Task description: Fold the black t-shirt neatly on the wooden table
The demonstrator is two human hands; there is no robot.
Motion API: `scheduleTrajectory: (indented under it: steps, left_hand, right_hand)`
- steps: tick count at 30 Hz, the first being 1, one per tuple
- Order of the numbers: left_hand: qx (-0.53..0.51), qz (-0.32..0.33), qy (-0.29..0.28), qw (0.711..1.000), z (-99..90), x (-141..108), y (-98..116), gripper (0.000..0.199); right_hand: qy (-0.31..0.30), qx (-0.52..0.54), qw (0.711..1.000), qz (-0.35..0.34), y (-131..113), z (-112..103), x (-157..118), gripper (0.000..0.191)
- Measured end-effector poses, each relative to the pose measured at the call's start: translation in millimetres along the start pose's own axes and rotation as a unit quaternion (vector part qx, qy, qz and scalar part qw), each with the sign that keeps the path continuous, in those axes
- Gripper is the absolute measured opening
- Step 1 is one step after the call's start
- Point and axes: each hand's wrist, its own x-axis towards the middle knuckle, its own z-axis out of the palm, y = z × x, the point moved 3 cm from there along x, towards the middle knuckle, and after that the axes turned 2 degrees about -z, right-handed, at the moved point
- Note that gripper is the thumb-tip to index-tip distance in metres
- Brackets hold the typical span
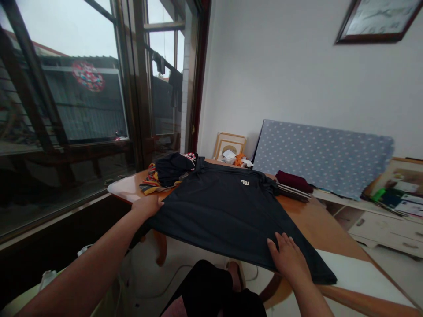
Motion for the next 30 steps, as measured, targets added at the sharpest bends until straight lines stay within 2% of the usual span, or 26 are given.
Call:
scheduleTrajectory:
  steps: [4,7,9,11,13,17,20,22,27,30]
  left_hand:
    - [0.014,0.026,0.035,0.999,-2.7,3.1,15.7,0.046]
    - [0.027,0.121,0.096,0.988,-1.2,2.8,51.1,0.040]
    - [0.021,0.194,0.115,0.974,5.7,0.2,79.5,0.040]
    - [0.006,0.243,0.120,0.963,16.2,-3.4,103.6,0.042]
    - [-0.006,0.256,0.114,0.960,27.8,-5.4,118.7,0.044]
    - [-0.011,0.240,0.102,0.965,43.2,-2.0,125.3,0.048]
    - [-0.010,0.239,0.096,0.966,45.0,2.1,124.4,0.051]
    - [-0.011,0.231,0.085,0.969,44.5,4.3,124.9,0.052]
    - [-0.015,0.225,0.072,0.971,45.6,7.3,125.5,0.057]
    - [-0.027,0.222,0.073,0.972,48.1,10.2,121.3,0.061]
  right_hand:
    - [0.000,0.024,1.000,0.016,-15.3,-19.4,-16.9,0.067]
    - [0.005,0.053,0.999,-0.003,-33.6,-34.8,-26.8,0.063]
    - [0.002,0.061,0.998,-0.008,-40.2,-39.4,-30.4,0.062]
    - [0.002,0.065,0.998,-0.004,-37.9,-41.2,-33.8,0.062]
    - [0.010,0.068,0.998,0.013,-25.1,-44.0,-38.4,0.062]
    - [0.073,0.101,0.988,0.089,25.4,-62.1,-50.9,0.052]
    - [0.160,0.110,0.965,0.179,65.9,-84.0,-60.0,0.050]
    - [0.173,0.088,0.955,0.225,82.0,-94.1,-61.8,0.051]
    - [0.057,0.041,0.967,0.246,83.7,-93.7,-51.8,0.051]
    - [0.009,0.025,0.966,0.258,82.8,-88.3,-48.7,0.041]
